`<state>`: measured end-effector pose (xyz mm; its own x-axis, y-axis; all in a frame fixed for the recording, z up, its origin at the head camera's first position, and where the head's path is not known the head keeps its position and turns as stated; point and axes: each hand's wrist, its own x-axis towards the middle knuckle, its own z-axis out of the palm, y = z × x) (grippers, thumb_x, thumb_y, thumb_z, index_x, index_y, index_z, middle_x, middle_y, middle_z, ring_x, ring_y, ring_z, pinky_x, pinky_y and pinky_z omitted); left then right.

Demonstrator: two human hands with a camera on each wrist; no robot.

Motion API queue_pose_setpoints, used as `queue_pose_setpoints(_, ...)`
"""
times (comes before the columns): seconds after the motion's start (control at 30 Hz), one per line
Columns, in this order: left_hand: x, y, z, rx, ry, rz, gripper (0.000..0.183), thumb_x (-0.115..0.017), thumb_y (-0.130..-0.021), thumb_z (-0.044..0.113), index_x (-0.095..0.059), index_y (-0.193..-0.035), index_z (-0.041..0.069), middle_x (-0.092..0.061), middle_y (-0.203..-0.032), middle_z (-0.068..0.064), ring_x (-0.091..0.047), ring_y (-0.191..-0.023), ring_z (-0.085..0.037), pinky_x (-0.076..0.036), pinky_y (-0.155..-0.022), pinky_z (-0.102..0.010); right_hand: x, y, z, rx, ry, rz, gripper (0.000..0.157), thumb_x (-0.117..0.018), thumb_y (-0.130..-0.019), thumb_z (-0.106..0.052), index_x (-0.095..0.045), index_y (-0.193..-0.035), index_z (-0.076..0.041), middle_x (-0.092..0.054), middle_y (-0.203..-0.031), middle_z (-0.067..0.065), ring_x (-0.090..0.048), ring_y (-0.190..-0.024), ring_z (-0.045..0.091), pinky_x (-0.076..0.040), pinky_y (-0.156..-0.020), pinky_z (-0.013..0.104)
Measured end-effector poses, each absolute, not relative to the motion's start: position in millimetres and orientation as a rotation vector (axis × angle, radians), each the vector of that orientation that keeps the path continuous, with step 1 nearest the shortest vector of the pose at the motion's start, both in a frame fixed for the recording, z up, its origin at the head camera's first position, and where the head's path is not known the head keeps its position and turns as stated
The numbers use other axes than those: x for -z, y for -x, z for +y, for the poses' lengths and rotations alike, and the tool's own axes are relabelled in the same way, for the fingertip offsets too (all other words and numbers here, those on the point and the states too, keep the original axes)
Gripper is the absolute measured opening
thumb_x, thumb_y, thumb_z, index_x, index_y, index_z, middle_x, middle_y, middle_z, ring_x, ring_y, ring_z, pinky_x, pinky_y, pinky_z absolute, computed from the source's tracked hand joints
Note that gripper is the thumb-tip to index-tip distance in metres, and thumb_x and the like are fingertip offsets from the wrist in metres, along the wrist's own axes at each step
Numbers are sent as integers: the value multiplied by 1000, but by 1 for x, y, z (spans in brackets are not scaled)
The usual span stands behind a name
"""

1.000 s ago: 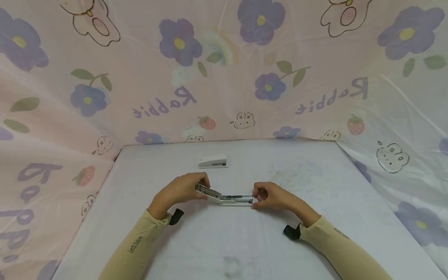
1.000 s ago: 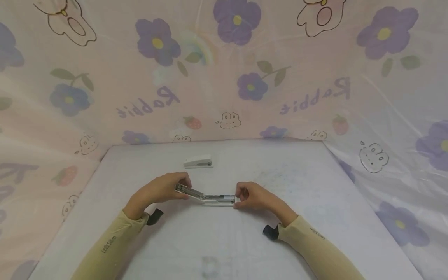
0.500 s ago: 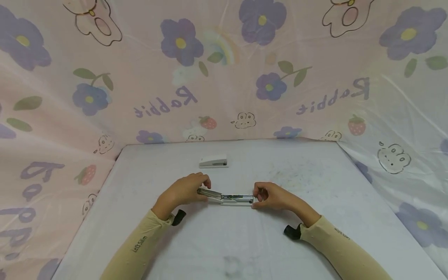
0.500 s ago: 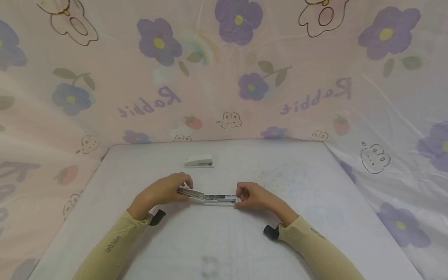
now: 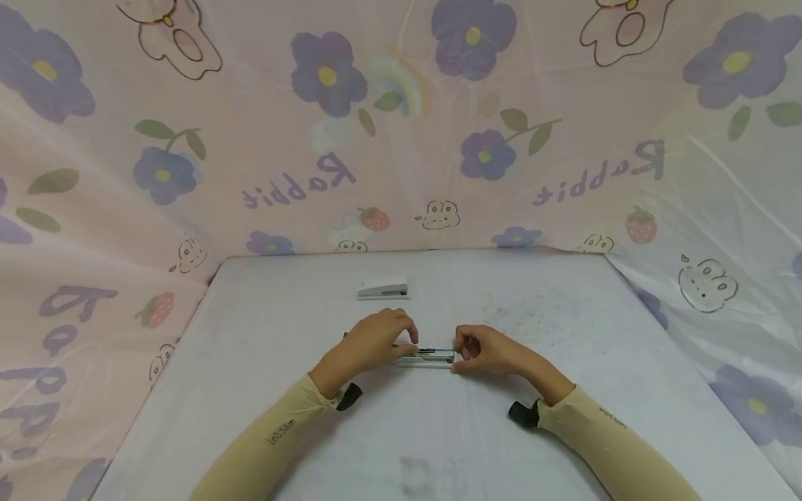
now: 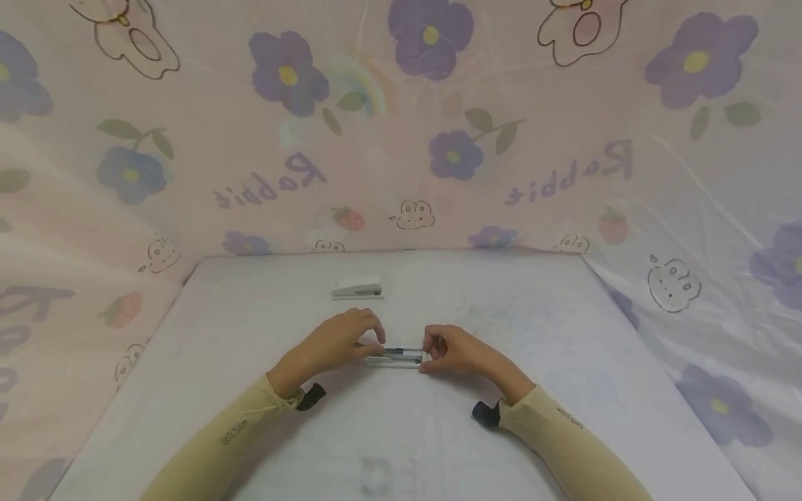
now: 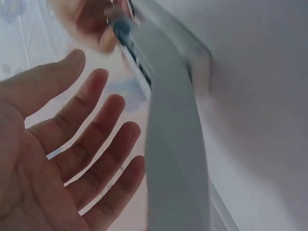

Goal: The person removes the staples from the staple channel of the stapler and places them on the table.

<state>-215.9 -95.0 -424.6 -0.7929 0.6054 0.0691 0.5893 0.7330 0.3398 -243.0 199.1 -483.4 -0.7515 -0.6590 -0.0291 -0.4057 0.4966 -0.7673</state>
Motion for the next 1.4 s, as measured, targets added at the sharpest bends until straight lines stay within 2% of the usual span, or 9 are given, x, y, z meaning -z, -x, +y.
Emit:
queue_pose_setpoints(0.17,431,216,-77,-446,-996,2888,10,-79,-100,34,-80,-103,24,-71,-118,2,-62,-99,-17,-52,-76,-32,483,245,198,1116,911,2413,32,-92,-88,-22,-63,-98,-10,-60,-82,-1,-49,-70,11,-41,-66,24)
queue_pose_setpoints(0.33,436,214,-69,-398,-981,2912,10,-81,-99,33,-81,-99,24,-71,-112,4,-59,-92,-15,-49,-71,-28,482,246,197,1109,908,2390,32,-91,-89,-21,-63,-98,-9,-59,-82,-1,-50,-71,12,-42,-66,24)
queue_pose_setpoints(0.77,443,214,-64,-409,-983,2962,5,-82,-98,26,-83,-96,22,-72,-111,6,-64,-99,-16,-54,-75,-29,479,250,197,1080,912,2407,32,-92,-88,-23,-63,-95,-10,-60,-80,-4,-54,-69,9,-46,-64,25)
queue_pose_setpoints(1.1,447,213,-58,-442,-936,2988,8,-82,-97,30,-85,-99,22,-73,-111,9,-65,-100,-14,-54,-75,-28,476,246,196,1084,891,2407,33,-92,-87,-22,-63,-96,-9,-61,-81,-3,-56,-70,12,-48,-66,26)
queue_pose_setpoints(1.4,447,212,-53,-514,-881,2976,8,-82,-97,27,-85,-98,20,-75,-114,7,-67,-102,-15,-55,-77,-30,477,246,197,1072,903,2419,33,-92,-87,-23,-64,-96,-10,-61,-80,-4,-56,-69,11,-47,-65,26)
